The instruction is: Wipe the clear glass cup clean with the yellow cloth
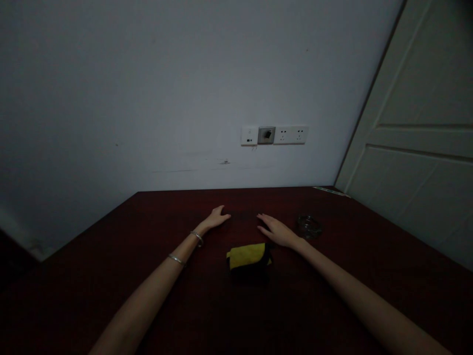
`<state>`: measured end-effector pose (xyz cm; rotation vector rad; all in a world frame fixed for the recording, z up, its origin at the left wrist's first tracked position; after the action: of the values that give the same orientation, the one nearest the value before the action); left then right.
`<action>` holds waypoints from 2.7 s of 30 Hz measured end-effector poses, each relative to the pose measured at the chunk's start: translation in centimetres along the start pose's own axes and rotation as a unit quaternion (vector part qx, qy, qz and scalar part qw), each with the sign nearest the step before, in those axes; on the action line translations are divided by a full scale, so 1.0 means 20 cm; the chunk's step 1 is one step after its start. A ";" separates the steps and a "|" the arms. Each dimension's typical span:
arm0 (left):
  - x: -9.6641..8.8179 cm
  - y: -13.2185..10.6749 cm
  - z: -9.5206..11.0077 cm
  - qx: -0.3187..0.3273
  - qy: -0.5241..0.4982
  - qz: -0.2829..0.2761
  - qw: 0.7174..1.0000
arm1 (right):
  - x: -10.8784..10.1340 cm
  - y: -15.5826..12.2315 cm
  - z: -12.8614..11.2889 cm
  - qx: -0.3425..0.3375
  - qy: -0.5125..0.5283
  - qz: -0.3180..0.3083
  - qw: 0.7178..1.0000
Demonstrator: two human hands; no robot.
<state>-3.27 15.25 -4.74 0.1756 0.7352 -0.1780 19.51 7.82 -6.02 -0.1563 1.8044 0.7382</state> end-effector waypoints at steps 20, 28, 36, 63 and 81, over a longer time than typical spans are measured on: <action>0.08 -0.04 0.00 0.068 0.106 0.007 0.992 | 0.02 0.01 0.03 0.006 -0.001 0.009 1.000; 0.11 -0.06 0.03 0.077 0.125 -0.016 0.989 | -0.02 0.01 0.01 0.006 -0.010 0.006 1.000; 0.11 -0.06 0.03 0.078 0.115 -0.009 0.990 | -0.10 0.04 -0.06 0.034 0.005 -0.009 0.999; 0.91 0.04 1.03 0.223 0.007 -0.214 0.951 | -0.58 -0.67 0.60 0.198 0.104 -0.016 0.974; 1.07 0.10 1.10 0.263 -0.017 -0.269 0.926 | -0.51 -0.65 0.72 0.202 0.106 -0.005 0.974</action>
<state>27.06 10.28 -3.05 0.4788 0.6747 -0.9055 40.84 2.89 -4.71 0.0287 2.1180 0.3430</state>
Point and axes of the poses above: each hand's wrist, its own y-axis towards the middle knuckle, its own x-axis out of the palm, z = x × y, the point moved 7 cm from there along y, towards the middle knuckle, and after that the axes turned 12 degrees about -y, right-handed, at the moved point
